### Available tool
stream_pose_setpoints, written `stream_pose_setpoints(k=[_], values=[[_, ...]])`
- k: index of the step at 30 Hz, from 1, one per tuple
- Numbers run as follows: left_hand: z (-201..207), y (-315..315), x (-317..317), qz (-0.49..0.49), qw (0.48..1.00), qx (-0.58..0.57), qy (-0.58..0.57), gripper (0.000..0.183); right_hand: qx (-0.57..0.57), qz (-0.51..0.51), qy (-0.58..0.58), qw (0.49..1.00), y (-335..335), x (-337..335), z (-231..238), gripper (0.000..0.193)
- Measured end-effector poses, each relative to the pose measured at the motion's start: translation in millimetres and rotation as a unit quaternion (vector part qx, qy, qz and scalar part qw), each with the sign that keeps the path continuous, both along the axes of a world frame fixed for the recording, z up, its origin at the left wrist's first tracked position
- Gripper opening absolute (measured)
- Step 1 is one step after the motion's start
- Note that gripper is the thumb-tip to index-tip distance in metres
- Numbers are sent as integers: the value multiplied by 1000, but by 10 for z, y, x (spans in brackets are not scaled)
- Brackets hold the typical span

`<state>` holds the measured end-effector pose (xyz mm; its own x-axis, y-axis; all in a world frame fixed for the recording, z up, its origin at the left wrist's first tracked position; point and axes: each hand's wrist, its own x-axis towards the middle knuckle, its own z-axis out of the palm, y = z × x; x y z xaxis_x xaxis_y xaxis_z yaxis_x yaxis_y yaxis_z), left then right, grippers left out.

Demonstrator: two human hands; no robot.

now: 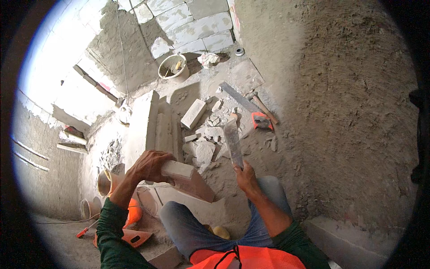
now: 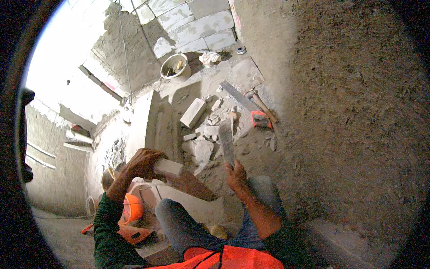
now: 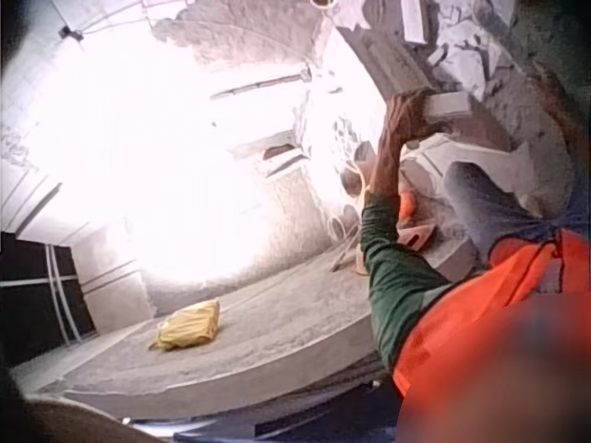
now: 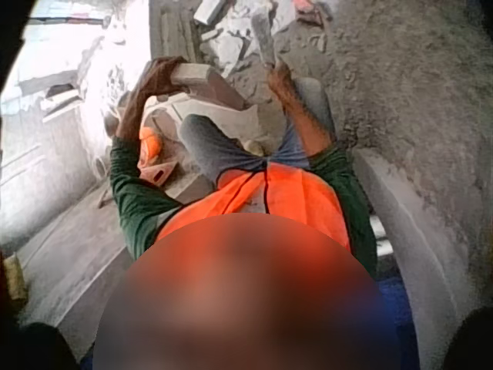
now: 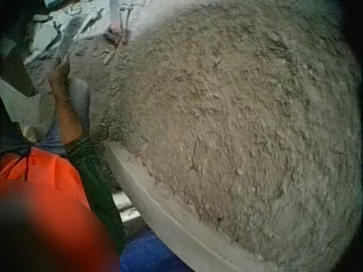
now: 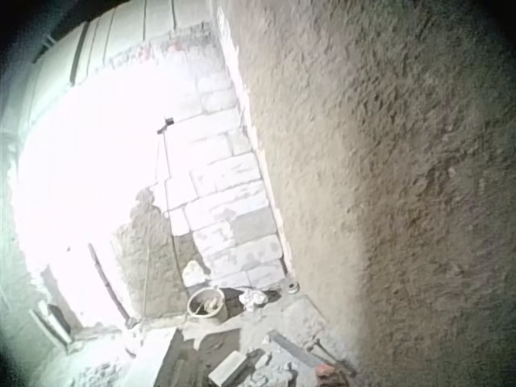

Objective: The person uses a hand saw to cut a white brick while sitting on the floor. After cutting, the person places the brick into a gap in the wall.

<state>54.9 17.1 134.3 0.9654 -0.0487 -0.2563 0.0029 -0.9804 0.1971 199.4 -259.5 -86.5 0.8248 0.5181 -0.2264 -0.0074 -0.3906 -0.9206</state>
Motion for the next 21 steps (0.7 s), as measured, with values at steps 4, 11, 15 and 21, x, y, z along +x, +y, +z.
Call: stream_pose_setpoints(k=[4, 11, 15, 21], values=[[-9, -25, -39, -22, 999, 31, -21, 61, 0, -7, 47, 999, 22, 5, -23, 39], [188, 126, -221, 75, 993, 82, -32, 68, 45, -48, 73, 995, -2, 38, 106, 53], [425, 372, -303, 190, 961, 73, -188, 66, 73, -49, 97, 991, 103, 27, -111, 40], [303, 432, -280, 403, 841, 43, -358, 63, 45, -68, 37, 996, 226, 74, -394, 49]])
